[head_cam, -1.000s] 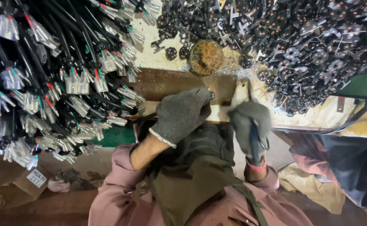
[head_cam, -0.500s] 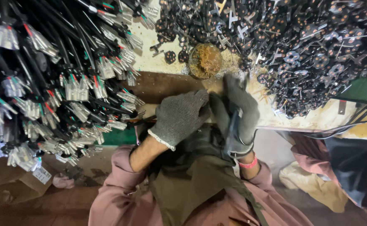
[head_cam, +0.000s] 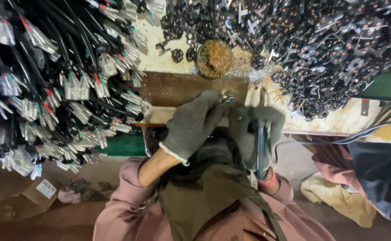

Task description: The person, wearing gloves, solders wire ends onto small metal connector components at a workbench using a soldering iron, dipping wires into a flux container and repeatedly joining parts, with finished pieces set among large piles of wire harnesses and components.

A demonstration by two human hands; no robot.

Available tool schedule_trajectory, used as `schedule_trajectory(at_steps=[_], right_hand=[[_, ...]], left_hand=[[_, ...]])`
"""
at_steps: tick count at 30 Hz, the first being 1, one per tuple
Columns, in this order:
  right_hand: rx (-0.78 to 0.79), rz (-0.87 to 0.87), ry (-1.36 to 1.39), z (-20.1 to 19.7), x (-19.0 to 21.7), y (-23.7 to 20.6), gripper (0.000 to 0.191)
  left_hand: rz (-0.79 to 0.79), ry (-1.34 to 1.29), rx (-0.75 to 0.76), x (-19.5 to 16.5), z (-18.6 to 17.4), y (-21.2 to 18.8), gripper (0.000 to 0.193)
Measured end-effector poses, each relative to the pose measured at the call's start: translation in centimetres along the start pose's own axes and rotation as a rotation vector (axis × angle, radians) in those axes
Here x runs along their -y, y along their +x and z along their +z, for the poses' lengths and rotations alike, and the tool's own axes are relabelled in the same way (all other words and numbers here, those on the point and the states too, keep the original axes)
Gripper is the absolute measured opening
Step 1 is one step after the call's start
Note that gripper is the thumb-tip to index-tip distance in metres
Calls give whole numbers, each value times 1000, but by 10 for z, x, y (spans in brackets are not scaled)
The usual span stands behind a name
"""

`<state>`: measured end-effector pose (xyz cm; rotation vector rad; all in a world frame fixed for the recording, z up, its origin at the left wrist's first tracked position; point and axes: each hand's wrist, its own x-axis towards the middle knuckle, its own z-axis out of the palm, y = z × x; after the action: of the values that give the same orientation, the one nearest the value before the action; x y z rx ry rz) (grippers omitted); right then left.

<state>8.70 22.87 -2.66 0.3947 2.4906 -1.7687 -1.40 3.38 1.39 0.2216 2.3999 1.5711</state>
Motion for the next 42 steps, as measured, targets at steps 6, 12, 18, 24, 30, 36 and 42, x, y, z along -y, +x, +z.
schedule_trajectory(at_steps=[6,12,18,24,30,36,42], right_hand=[[13,121,42,2,-8,9,44],[27,157,-45,3,7,16,29],[8,-71,-181,11,33,24,19],[185,-353,-503,-2,52,43,19],[120,-195,-467,0,55,42,48],[-93,-148,93,8,27,22,50],[-163,374,617,10,-12,6,27]], left_hand=[[-8,-114,198,9,-18,-10,21],[-327,-433,135,12,-9,-19,13],[24,-191,93,13,-10,-18,16],[-318,-559,466,24,-25,-17,20],[-191,-407,261,20,-22,-16,13],[-225,-500,178,17,-7,-28,12],[-380,-506,119,5,7,-25,14]])
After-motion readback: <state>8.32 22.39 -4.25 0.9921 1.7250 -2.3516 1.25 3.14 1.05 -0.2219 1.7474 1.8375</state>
